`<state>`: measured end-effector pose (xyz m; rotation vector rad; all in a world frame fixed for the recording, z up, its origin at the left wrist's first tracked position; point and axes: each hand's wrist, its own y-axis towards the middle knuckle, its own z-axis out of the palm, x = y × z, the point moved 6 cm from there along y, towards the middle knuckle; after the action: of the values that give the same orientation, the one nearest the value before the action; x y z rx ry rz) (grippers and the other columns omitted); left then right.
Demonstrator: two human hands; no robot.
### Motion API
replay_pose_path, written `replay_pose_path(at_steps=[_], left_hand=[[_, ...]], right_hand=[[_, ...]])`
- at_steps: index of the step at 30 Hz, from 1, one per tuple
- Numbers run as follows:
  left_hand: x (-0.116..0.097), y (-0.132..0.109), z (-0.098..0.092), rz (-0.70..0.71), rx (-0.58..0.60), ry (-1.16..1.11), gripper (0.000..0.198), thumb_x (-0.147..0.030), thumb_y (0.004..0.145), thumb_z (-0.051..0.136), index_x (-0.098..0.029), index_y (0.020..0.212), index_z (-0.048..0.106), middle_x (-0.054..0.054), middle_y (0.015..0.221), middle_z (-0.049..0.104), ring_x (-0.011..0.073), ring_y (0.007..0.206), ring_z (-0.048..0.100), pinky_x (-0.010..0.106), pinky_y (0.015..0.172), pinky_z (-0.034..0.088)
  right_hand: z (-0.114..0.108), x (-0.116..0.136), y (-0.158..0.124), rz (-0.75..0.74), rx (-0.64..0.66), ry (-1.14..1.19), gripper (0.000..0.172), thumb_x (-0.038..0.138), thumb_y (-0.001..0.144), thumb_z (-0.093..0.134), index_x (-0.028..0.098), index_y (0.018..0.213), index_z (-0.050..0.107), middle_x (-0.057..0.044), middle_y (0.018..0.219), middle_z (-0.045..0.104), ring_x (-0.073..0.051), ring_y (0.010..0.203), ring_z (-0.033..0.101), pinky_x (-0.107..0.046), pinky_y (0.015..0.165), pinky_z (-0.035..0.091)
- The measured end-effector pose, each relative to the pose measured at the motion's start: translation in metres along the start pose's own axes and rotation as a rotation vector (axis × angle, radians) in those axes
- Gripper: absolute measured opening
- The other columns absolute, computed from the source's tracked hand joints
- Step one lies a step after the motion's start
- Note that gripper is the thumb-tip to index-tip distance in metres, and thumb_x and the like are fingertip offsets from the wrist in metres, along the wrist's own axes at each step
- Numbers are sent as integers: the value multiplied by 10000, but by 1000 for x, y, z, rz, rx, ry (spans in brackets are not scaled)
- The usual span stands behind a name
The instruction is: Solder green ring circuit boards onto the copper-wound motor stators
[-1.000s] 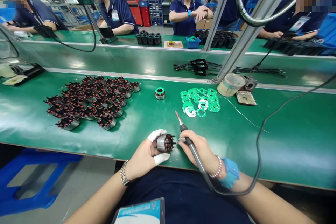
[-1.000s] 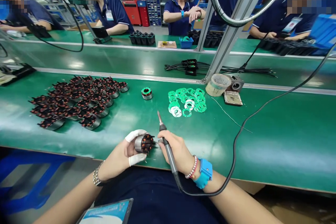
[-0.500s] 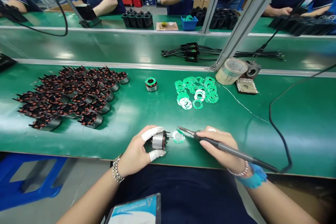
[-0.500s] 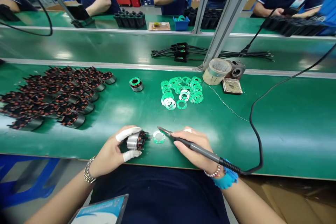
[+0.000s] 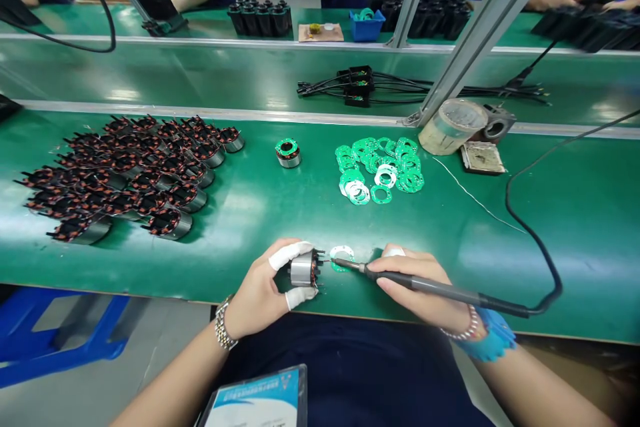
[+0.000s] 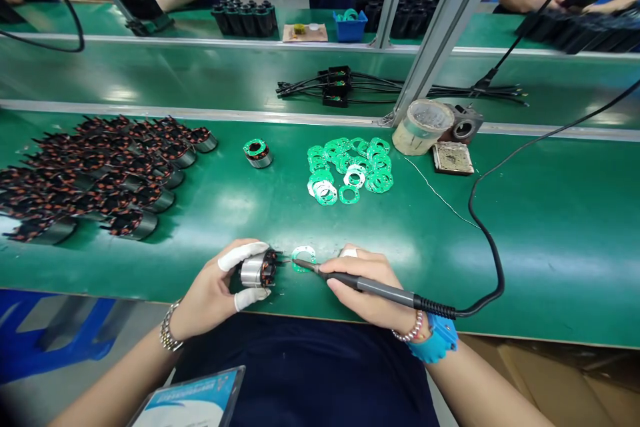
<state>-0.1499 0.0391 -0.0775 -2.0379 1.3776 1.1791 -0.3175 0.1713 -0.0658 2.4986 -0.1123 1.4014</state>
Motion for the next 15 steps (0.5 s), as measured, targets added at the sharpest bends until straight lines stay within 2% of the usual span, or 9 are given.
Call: replay_pose_path(at_steps=[15], left_hand=[[3, -2, 0, -9, -21, -18, 506, -243, 716, 667, -225, 1169, 444, 89, 1110, 500, 197, 962, 541, 367, 857, 466]], right_hand=[[0, -6, -5, 9, 13, 14, 180, 174, 787, 559, 175, 934, 663, -32, 657, 549, -141, 599, 483, -275, 551, 378]])
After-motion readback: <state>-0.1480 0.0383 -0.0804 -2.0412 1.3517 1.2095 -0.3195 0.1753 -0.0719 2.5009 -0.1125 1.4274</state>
